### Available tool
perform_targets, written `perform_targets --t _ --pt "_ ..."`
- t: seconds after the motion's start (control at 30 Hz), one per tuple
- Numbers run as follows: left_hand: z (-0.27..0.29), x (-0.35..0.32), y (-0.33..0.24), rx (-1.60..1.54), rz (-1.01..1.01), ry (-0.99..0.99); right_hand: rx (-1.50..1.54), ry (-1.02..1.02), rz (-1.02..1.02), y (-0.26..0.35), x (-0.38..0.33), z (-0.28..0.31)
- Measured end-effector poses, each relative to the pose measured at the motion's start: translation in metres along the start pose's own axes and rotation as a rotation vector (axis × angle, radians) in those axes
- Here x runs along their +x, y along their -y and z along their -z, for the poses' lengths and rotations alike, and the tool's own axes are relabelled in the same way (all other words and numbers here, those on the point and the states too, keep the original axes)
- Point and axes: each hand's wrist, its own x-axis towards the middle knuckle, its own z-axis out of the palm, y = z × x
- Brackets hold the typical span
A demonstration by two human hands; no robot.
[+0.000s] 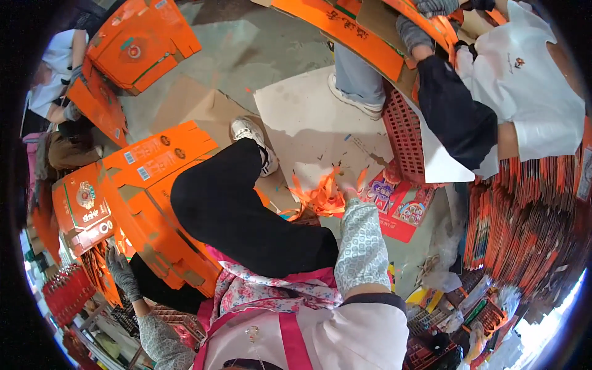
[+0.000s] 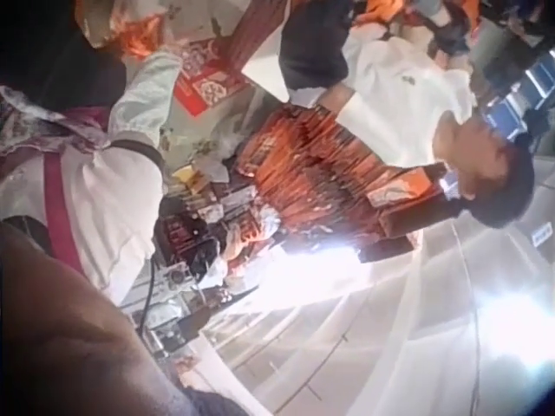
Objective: Assembling and folding cardboard boxes with attached straps for packaging.
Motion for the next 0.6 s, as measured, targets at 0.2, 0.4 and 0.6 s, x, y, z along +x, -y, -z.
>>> perform_targets --t 0.2,0.4,0.6 --pt "0.013 0.008 -0.021 0.078 0.058 0.020 -0.439 -0.195 0.069 -0.006 -0.016 -0.058" --pt "0.001 0.012 -0.017 0.024 0.046 0.035 -0.655 -0.336 0.427 -0.009 -0.016 -0.084" --pt "0.017 0.004 -0.011 0.022 0.052 0.034 -0.659 -0.074 0.496 0.016 -0.021 -0.145"
